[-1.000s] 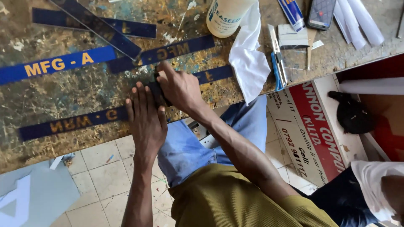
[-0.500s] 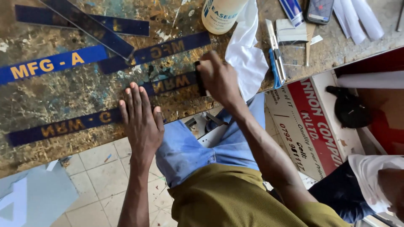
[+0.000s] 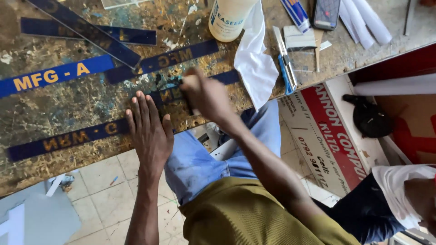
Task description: Cleaning blue acrylic strips using a cloth and a squeegee on a workbench in a sign shop.
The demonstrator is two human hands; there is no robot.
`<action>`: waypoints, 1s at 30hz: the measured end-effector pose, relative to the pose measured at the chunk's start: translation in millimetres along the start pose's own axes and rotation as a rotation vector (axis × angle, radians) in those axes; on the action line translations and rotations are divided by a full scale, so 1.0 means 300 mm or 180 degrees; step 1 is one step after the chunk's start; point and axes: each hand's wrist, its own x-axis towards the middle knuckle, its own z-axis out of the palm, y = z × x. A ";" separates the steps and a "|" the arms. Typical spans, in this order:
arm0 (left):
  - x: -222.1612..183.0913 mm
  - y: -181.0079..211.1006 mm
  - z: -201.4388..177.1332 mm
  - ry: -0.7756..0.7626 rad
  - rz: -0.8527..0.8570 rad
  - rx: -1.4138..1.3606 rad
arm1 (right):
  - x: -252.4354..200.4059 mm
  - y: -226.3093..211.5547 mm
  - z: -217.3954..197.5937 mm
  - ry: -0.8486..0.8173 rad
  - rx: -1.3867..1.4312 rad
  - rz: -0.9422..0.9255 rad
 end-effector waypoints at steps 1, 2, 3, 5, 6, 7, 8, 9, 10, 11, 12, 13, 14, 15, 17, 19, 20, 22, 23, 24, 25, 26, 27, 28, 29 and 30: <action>-0.003 -0.014 0.008 -0.0017 0.0020 0.0018 | 0.012 -0.032 0.043 0.0008 0.0023 0.0020; -0.005 -0.028 0.016 0.0004 0.0026 0.0052 | 0.024 -0.064 0.084 -0.0108 0.0077 -0.0035; 0.006 -0.039 0.027 0.0047 0.0041 0.0080 | 0.049 -0.093 0.119 -0.0204 0.0123 -0.0102; 0.022 -0.061 0.004 -0.0012 -0.0029 0.0090 | 0.066 -0.141 0.138 -0.0233 0.0194 -0.0156; 0.025 -0.073 -0.008 -0.0073 -0.0128 0.0087 | 0.072 -0.167 0.151 -0.0289 0.0251 -0.0220; 0.027 -0.082 -0.017 -0.0070 -0.0137 0.0101 | 0.082 -0.174 0.167 -0.0293 0.0264 -0.0231; 0.030 -0.092 -0.026 -0.0089 -0.0194 0.0116 | 0.092 -0.182 0.183 -0.0292 0.0269 -0.0265; 0.037 -0.102 -0.033 -0.0109 -0.0242 0.0125 | 0.105 -0.187 0.197 -0.0283 0.0269 -0.0291; 0.041 -0.104 -0.036 -0.0107 -0.0241 0.0135 | 0.114 -0.187 0.202 -0.0280 0.0278 -0.0295; 0.042 -0.104 -0.037 -0.0115 -0.0238 0.0112 | 0.120 -0.186 0.208 -0.0233 0.0407 -0.0354; 0.042 -0.105 -0.038 -0.0122 -0.0235 0.0089 | 0.126 -0.184 0.214 -0.0185 0.0538 -0.0413; 0.043 -0.104 -0.044 -0.0132 -0.0245 0.0094 | 0.142 -0.172 0.218 -0.0197 0.0545 -0.0411; 0.045 -0.103 -0.049 -0.0126 -0.0223 0.0027 | 0.159 -0.159 0.222 -0.0194 0.0577 -0.0349; 0.044 -0.101 -0.055 -0.0128 -0.0201 -0.0040 | 0.172 -0.145 0.227 -0.0195 0.0611 -0.0280; 0.043 -0.104 -0.053 -0.0129 -0.0167 -0.0005 | 0.188 -0.096 0.222 -0.0242 0.0443 -0.0218; 0.043 -0.103 -0.059 -0.0114 -0.0127 0.0025 | 0.197 -0.050 0.186 -0.0278 0.0264 -0.0169; 0.042 -0.099 -0.065 -0.0095 -0.0107 0.0011 | 0.195 -0.028 0.153 -0.0215 0.0241 -0.0076; 0.045 -0.094 -0.070 -0.0074 -0.0078 -0.0017 | 0.190 0.026 0.075 -0.0142 0.0205 0.0022; 0.044 -0.092 -0.072 -0.0070 -0.0072 0.0011 | 0.182 0.056 0.032 0.0009 0.0243 0.0074; 0.042 -0.091 -0.072 -0.0066 -0.0066 0.0039 | 0.174 0.086 -0.010 0.0160 0.0281 0.0126; 0.043 -0.091 -0.077 -0.0087 -0.0067 0.0032 | 0.167 0.135 -0.046 0.0148 0.0278 0.0144; 0.043 -0.092 -0.082 -0.0164 -0.0104 -0.0013 | 0.158 0.183 -0.082 0.0286 0.0569 -0.0133; 0.044 -0.091 -0.087 -0.0231 -0.0146 -0.0057 | 0.153 0.231 -0.120 0.0427 0.0857 -0.0421; 0.035 -0.090 -0.087 -0.0242 -0.0150 -0.0063 | 0.139 0.256 -0.143 0.0418 0.0854 -0.0412; 0.039 -0.090 -0.086 -0.0245 -0.0156 -0.0061 | 0.136 0.281 -0.171 0.0487 0.0790 -0.0251; 0.041 -0.089 -0.087 -0.0248 -0.0162 -0.0060 | 0.132 0.304 -0.201 0.0555 0.0727 -0.0089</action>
